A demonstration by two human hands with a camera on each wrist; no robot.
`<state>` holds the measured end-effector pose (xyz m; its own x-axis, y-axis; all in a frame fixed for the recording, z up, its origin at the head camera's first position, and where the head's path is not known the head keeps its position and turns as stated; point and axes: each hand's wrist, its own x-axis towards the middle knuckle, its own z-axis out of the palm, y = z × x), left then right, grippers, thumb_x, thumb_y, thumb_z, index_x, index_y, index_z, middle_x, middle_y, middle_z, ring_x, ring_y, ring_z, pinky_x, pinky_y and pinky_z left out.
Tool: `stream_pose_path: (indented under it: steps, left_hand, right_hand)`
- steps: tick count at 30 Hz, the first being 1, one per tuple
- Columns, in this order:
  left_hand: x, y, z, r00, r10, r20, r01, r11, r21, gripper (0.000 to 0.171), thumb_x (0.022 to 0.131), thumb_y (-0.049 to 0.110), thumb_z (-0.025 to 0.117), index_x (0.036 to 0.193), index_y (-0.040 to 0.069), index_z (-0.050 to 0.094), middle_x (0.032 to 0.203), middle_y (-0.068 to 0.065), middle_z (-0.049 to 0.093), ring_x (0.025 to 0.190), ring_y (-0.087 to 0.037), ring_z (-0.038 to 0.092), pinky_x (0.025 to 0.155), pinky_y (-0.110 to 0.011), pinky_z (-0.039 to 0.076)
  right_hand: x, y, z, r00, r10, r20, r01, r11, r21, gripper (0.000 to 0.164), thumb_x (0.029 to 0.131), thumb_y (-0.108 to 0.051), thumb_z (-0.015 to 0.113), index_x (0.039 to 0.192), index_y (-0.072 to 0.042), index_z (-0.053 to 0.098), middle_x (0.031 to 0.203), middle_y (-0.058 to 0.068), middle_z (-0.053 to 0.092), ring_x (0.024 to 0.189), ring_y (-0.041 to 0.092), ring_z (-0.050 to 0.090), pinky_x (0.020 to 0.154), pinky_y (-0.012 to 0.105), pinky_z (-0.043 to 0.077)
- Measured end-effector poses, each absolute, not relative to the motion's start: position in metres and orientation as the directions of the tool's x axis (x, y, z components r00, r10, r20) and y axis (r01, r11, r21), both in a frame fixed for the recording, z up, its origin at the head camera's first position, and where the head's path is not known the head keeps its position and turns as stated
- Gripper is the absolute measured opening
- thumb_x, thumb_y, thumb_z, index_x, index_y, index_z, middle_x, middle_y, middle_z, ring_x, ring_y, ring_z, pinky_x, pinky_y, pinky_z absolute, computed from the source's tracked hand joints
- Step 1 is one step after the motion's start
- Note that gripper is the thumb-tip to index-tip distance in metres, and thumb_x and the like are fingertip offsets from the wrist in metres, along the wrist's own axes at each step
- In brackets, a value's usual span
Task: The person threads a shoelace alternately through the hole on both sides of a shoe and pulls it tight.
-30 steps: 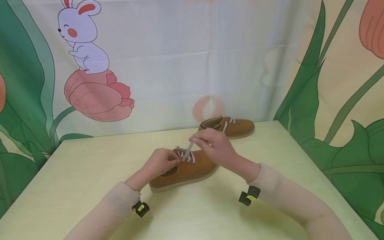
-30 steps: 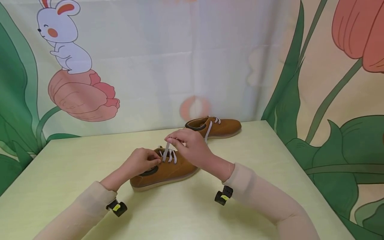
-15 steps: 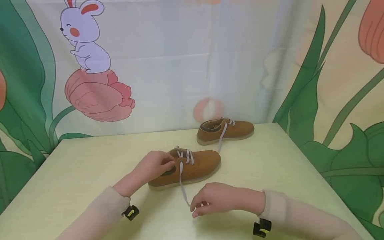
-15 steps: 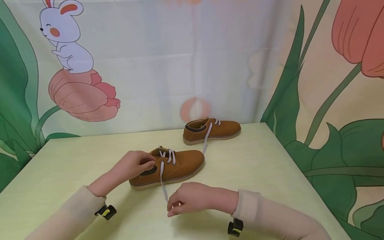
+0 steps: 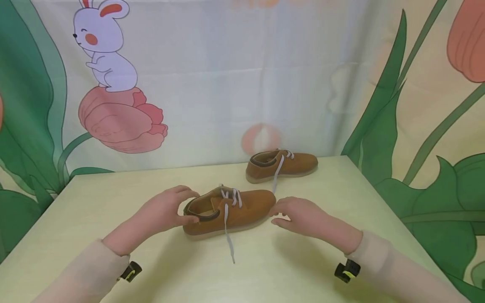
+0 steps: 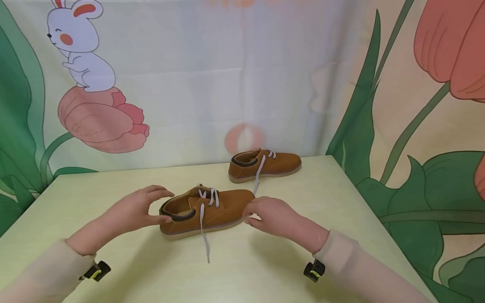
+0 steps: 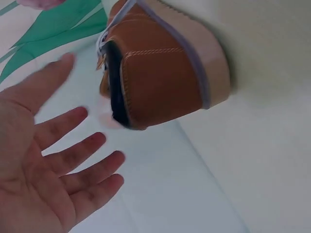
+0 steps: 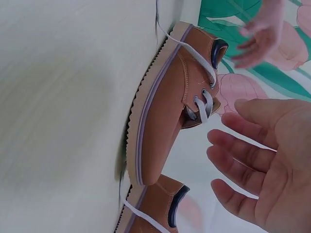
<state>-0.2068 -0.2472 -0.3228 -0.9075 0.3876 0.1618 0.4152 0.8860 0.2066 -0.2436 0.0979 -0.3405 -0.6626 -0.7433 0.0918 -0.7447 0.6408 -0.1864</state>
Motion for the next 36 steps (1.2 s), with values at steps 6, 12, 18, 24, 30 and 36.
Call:
stream_pose_path:
  steps: [6,12,18,24,30,36]
  left_hand:
    - [-0.213,-0.251,-0.337,-0.888,0.441,0.132,0.459,0.872,0.172,0.021,0.077,0.015,0.083,0.096,0.012,0.076,0.101,-0.001,0.068,0.087,-0.016,0.065,0.077,-0.034,0.055]
    - [-0.218,-0.256,-0.346,-0.853,0.472,0.223,0.505,0.854,0.123,0.011,0.076,0.011,0.082,0.086,0.014,0.077,0.094,0.003,0.069,0.080,-0.012,0.066,0.072,-0.031,0.055]
    - [-0.222,-0.256,-0.348,-0.821,0.509,0.257,0.547,0.831,0.103,0.010,0.076,0.011,0.082,0.084,0.013,0.077,0.091,0.003,0.068,0.080,-0.013,0.066,0.072,-0.030,0.056]
    - [-0.231,-0.245,-0.354,-0.790,0.557,0.257,0.591,0.803,0.079,0.010,0.077,0.009,0.080,0.086,0.010,0.078,0.092,0.000,0.073,0.084,-0.017,0.068,0.076,-0.032,0.057]
    - [-0.245,-0.219,-0.357,-0.783,0.567,0.257,0.602,0.794,0.084,0.007,0.079,0.012,0.079,0.086,0.012,0.077,0.085,0.002,0.074,0.079,-0.016,0.066,0.074,-0.030,0.055]
    - [-0.260,-0.195,-0.357,-0.768,0.569,0.294,0.614,0.784,0.086,0.006,0.081,0.015,0.078,0.086,0.014,0.077,0.085,0.003,0.076,0.079,-0.015,0.065,0.074,-0.031,0.054]
  right_hand:
    - [-0.246,0.104,-0.347,-0.645,-0.757,0.109,-0.760,0.619,-0.197,0.013,0.095,-0.019,0.064,0.101,-0.013,0.074,0.099,-0.001,0.074,0.090,0.014,0.067,0.082,0.031,0.054]
    - [-0.243,0.111,-0.357,-0.634,-0.767,0.095,-0.764,0.604,-0.226,0.013,0.095,-0.018,0.064,0.099,-0.013,0.075,0.097,-0.003,0.074,0.084,0.010,0.065,0.077,0.026,0.053]
    - [-0.242,0.119,-0.359,-0.658,-0.751,0.059,-0.738,0.627,-0.248,0.015,0.095,-0.018,0.064,0.102,-0.011,0.075,0.102,0.000,0.074,0.083,0.009,0.065,0.075,0.025,0.052]
    - [-0.242,0.125,-0.362,-0.675,-0.735,0.067,-0.725,0.643,-0.245,0.016,0.094,-0.017,0.064,0.104,-0.010,0.074,0.101,0.000,0.074,0.081,0.007,0.063,0.073,0.024,0.052]
    - [-0.246,0.128,-0.367,-0.671,-0.732,0.120,-0.736,0.637,-0.228,0.015,0.095,-0.016,0.063,0.103,-0.009,0.072,0.098,-0.001,0.073,0.081,0.008,0.063,0.072,0.024,0.052]
    - [-0.256,0.130,-0.374,-0.734,-0.666,0.133,-0.677,0.706,-0.208,0.020,0.095,-0.018,0.063,0.111,-0.007,0.071,0.108,0.005,0.073,0.098,0.022,0.068,0.086,0.037,0.055]
